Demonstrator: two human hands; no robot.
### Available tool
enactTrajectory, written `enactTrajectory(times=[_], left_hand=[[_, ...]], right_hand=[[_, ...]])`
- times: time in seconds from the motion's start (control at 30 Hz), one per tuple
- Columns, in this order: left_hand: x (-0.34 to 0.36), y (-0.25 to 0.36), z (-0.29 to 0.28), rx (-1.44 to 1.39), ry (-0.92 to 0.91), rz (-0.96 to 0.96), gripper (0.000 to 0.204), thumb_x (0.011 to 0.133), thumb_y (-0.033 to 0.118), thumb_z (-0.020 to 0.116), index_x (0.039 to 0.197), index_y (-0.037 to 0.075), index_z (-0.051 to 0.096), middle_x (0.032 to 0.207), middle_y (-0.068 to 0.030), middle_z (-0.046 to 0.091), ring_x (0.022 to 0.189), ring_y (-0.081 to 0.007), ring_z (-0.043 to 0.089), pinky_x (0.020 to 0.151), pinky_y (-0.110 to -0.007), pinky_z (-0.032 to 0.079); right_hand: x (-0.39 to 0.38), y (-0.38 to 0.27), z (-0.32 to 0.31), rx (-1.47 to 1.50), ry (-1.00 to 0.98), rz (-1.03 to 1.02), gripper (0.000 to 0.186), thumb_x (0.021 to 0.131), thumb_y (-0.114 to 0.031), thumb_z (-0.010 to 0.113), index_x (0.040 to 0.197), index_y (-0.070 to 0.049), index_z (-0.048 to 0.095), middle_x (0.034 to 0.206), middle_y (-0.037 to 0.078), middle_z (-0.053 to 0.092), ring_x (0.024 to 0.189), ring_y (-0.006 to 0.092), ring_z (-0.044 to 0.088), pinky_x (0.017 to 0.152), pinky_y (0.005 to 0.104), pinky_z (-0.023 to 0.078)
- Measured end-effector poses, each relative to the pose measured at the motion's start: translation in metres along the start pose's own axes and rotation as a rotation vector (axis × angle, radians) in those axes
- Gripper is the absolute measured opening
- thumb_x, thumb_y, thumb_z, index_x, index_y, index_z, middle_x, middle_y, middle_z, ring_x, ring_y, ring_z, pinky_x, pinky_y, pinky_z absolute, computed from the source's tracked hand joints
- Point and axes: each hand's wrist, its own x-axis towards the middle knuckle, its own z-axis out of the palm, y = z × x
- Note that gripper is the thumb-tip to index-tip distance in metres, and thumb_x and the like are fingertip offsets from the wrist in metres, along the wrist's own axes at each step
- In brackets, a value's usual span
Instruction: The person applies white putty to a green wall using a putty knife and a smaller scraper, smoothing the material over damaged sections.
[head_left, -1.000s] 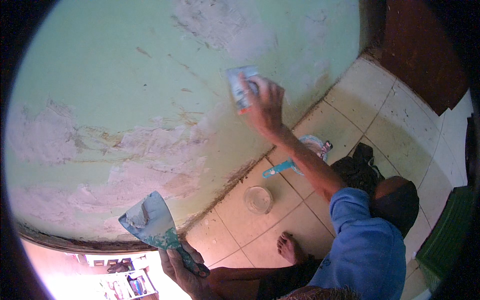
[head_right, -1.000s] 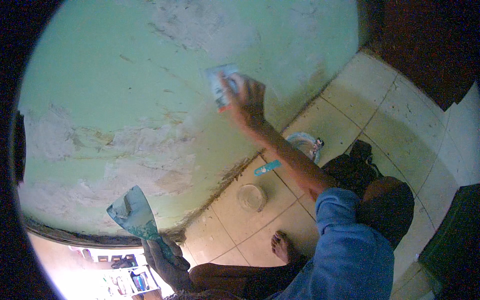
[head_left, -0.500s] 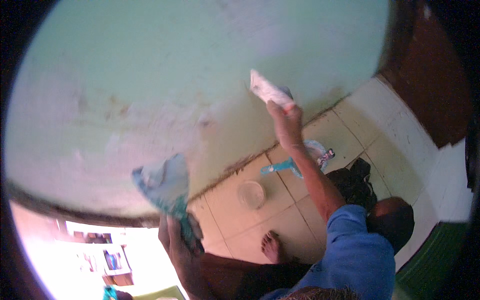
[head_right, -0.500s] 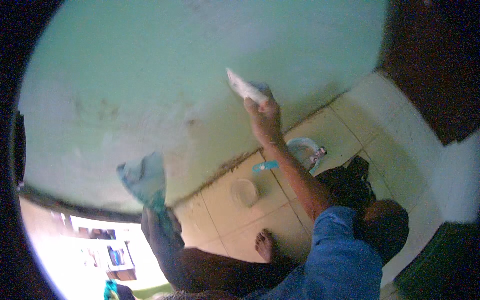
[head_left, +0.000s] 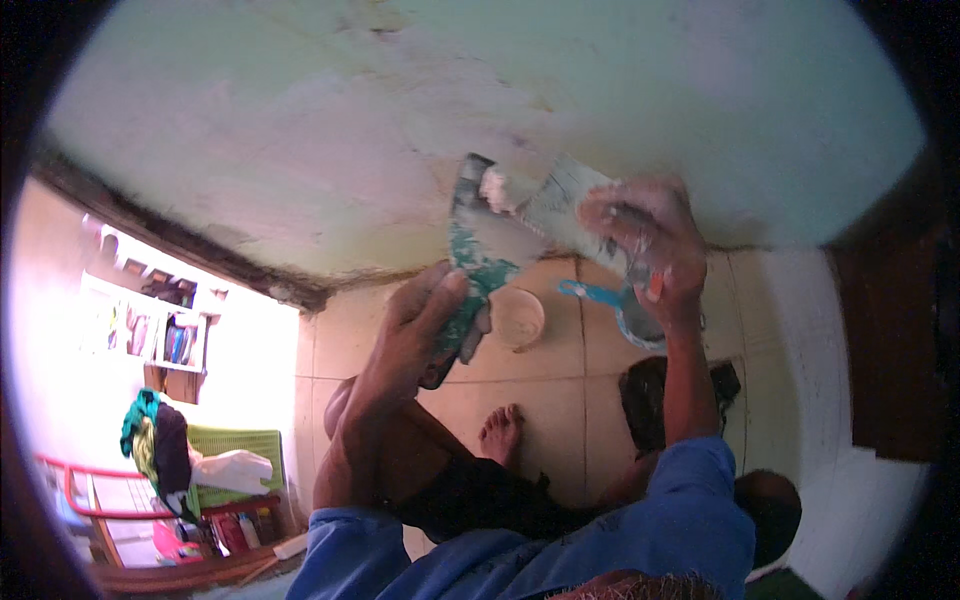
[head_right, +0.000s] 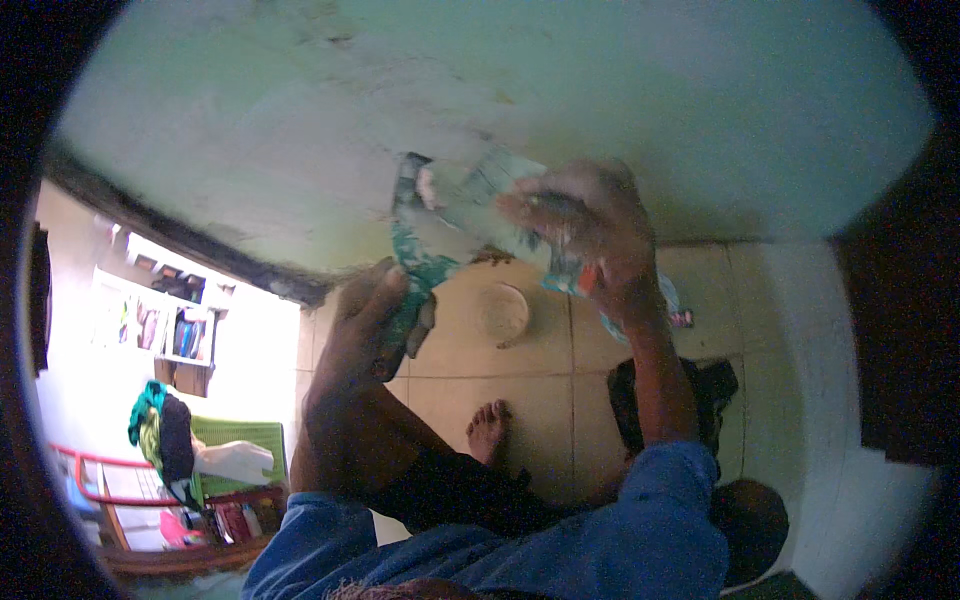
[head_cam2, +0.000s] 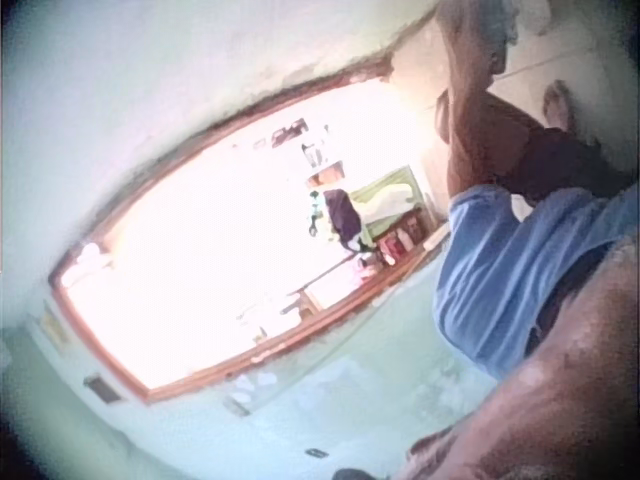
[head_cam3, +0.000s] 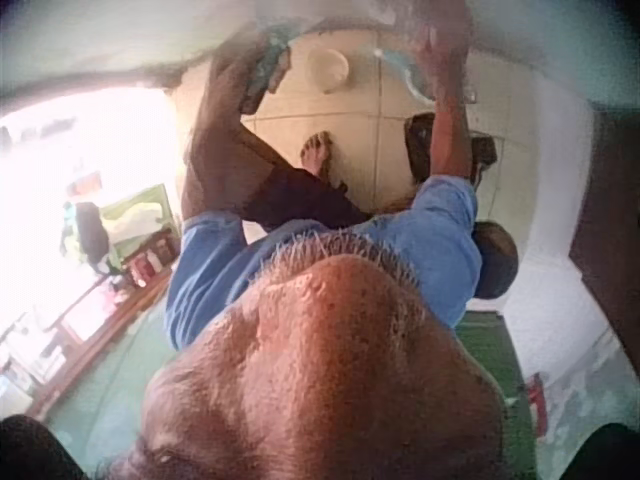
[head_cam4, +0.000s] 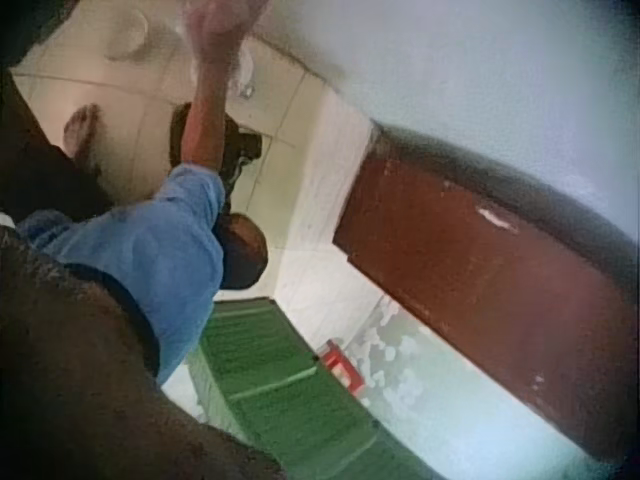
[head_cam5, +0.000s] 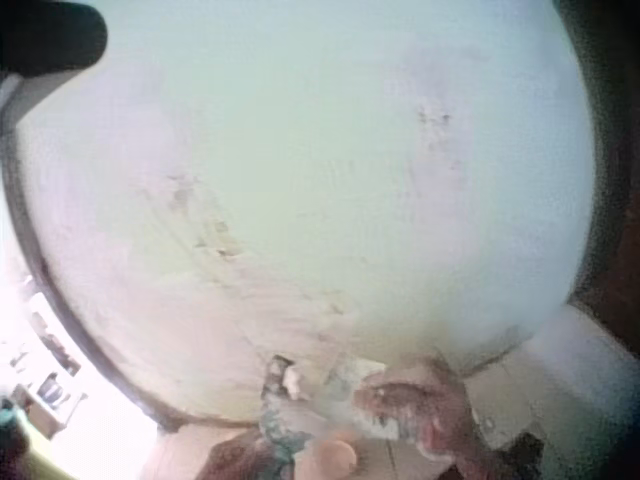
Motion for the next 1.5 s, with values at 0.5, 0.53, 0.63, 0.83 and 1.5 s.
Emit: enactTrajectory(times=[0.5, 0.53, 0.63, 0.83, 1.5], left_hand=[[0.011, -0.014, -0.032, 0.132, 0.018, 0.096, 0.034, 0.107, 0.034, 0.040, 0.098, 0.004, 0.053, 0.078, -0.0027, 0.056, 0.057, -0.0066, 0.050, 0.050, -0.023, 0.041], [0.012, -0.014, -0.034, 0.161, 0.040, 0.101, 0.034, 0.107, 0.033, 0.040, 0.099, 0.003, 0.054, 0.078, -0.0028, 0.057, 0.057, -0.0065, 0.050, 0.050, -0.023, 0.041], [0.002, 0.010, -0.036, 0.086, 0.124, 0.134, 0.034, 0.107, 0.033, 0.040, 0.100, 0.003, 0.054, 0.079, -0.0037, 0.058, 0.057, -0.0062, 0.051, 0.049, -0.022, 0.041], [-0.013, 0.021, -0.038, -0.129, 0.213, 0.201, 0.036, 0.107, 0.035, 0.038, 0.105, 0.002, 0.054, 0.080, -0.0060, 0.060, 0.051, -0.0055, 0.051, 0.035, -0.017, 0.033], [-0.006, 0.042, -0.058, -0.884, 0.594, 0.577, 0.029, 0.105, 0.033, 0.045, 0.104, 0.005, 0.050, 0.079, -0.0074, 0.058, 0.055, -0.0119, 0.052, 0.047, -0.024, 0.044]], right_hand=[[0.005, -0.021, 0.020, -0.412, -0.309, -0.021, 0.047, 0.069, -0.003, 0.069, 0.114, -0.016, 0.073, 0.108, 0.002, 0.065, 0.098, 0.0252, 0.059, 0.085, 0.0409, 0.047], [0.001, -0.017, 0.020, -0.404, -0.349, 0.002, 0.044, 0.070, -0.004, 0.068, 0.112, -0.015, 0.073, 0.106, 0.002, 0.065, 0.097, 0.0257, 0.059, 0.084, 0.0411, 0.047], [-0.024, 0.011, 0.027, -0.262, -0.400, 0.157, 0.035, 0.073, -0.003, 0.065, 0.105, -0.013, 0.073, 0.104, 0.004, 0.065, 0.096, 0.0266, 0.059, 0.082, 0.0410, 0.049], [-0.074, 0.070, 0.046, 0.840, 0.159, 1.036, 0.031, 0.085, -0.002, 0.063, 0.116, -0.010, 0.061, 0.109, 0.004, 0.063, 0.097, 0.0191, 0.059, 0.073, 0.0384, 0.049], [0.198, -0.011, 0.054, -0.632, -0.032, -0.330, 0.048, 0.077, -0.005, 0.066, 0.126, -0.009, 0.064, 0.117, 0.008, 0.062, 0.105, 0.0293, 0.058, 0.088, 0.0388, 0.049]])
